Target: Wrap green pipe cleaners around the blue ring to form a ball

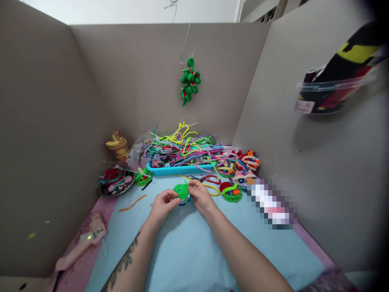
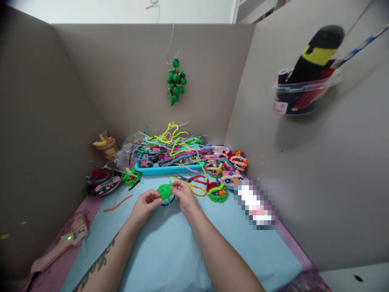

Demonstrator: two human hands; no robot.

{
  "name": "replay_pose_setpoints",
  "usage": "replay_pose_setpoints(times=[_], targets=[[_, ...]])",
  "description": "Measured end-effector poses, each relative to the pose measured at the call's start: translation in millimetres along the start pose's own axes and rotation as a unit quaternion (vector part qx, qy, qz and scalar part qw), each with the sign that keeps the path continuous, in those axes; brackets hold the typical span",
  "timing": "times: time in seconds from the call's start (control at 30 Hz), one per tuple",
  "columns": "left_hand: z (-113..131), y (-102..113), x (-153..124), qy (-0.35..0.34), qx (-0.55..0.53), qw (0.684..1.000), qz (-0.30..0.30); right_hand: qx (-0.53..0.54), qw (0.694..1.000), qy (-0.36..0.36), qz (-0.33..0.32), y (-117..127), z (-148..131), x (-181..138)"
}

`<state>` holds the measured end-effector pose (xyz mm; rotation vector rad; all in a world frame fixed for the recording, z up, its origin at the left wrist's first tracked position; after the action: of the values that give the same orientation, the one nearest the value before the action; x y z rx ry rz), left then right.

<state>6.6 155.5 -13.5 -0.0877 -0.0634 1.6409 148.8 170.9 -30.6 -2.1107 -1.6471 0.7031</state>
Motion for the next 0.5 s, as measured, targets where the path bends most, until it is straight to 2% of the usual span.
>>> replay_pose_setpoints(times=[0.17, 0.33, 0.5], targets=[[14, 3, -1, -0.087, 0.042, 0.995, 0.026, 0.027, 0.998, 0.003, 0.059, 10, 4, 6], [26, 9, -13, -0.182, 0.146, 0.964, 0.128, 0.02, 0.993, 0.047, 0.102, 15, 3, 6], [27, 1, -21, -0.202, 0.171, 0.955, 0.133, -0.005, 0.993, 0.073, 0.091, 7, 8, -1]])
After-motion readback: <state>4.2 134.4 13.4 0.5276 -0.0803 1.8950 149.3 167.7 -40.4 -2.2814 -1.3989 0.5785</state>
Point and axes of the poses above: each hand's wrist, its own x-axis towards the middle knuckle, its own y-axis out of the back of the hand, z = x × y, the point moved 8 cm from there along x, towards the middle knuckle, and after that the axes turned 13 degrees about z, right-handed, at the moved point
